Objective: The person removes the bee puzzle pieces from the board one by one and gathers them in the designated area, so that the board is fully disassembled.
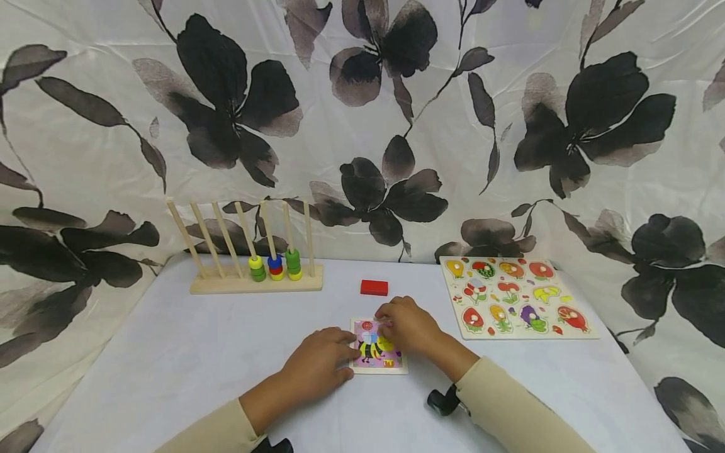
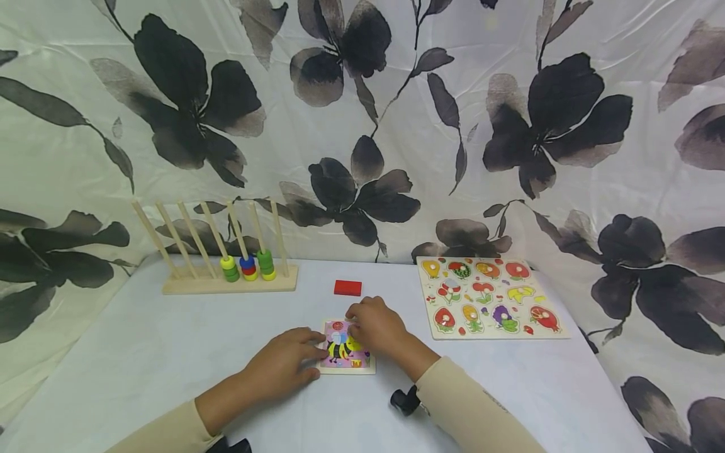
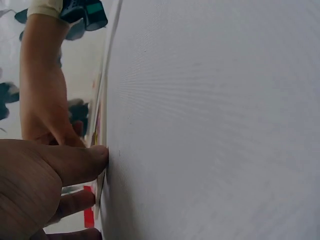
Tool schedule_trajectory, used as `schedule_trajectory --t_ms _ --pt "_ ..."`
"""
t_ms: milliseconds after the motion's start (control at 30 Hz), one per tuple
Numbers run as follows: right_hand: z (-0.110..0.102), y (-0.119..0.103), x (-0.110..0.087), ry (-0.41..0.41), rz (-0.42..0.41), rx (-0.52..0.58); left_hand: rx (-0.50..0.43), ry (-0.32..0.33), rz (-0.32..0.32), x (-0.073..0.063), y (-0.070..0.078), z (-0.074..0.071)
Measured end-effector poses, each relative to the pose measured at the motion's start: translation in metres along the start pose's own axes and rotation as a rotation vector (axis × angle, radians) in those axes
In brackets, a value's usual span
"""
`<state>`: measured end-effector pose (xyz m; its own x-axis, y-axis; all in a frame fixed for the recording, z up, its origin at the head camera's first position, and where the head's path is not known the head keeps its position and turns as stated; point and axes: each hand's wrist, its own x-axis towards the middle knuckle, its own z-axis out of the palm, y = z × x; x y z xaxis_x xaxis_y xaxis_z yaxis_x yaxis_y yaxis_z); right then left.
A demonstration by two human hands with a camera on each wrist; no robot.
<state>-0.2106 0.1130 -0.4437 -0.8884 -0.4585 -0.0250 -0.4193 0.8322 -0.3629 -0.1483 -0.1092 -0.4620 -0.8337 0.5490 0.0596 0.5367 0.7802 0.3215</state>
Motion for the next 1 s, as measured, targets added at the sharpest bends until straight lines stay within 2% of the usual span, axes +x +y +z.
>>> schedule_trajectory --t_ms 200,600,800,900,1000 --pt "0.006 -0.01 0.009 -0.042 -0.052 -0.032 0.01 0.004 0.023 -0.001 0.001 -0.002" --pt "0.01 -0.016 0.014 -0.042 -0.082 -0.069 0.05 -0.003 0.048 -0.001 0.004 -0.005" --pt "0.009 -0.018 0.016 -0.07 -0.064 -0.043 0.124 -0.108 0.012 -0.007 0.015 -0.002" --pt "0.008 -0.018 0.017 -0.085 -0.052 -0.03 0.151 -0.162 0.038 -0.014 0.026 0.0" --pt "0.007 -0.018 0.017 -0.091 -0.045 -0.025 0.131 -0.22 0.06 -0.02 0.036 -0.001"
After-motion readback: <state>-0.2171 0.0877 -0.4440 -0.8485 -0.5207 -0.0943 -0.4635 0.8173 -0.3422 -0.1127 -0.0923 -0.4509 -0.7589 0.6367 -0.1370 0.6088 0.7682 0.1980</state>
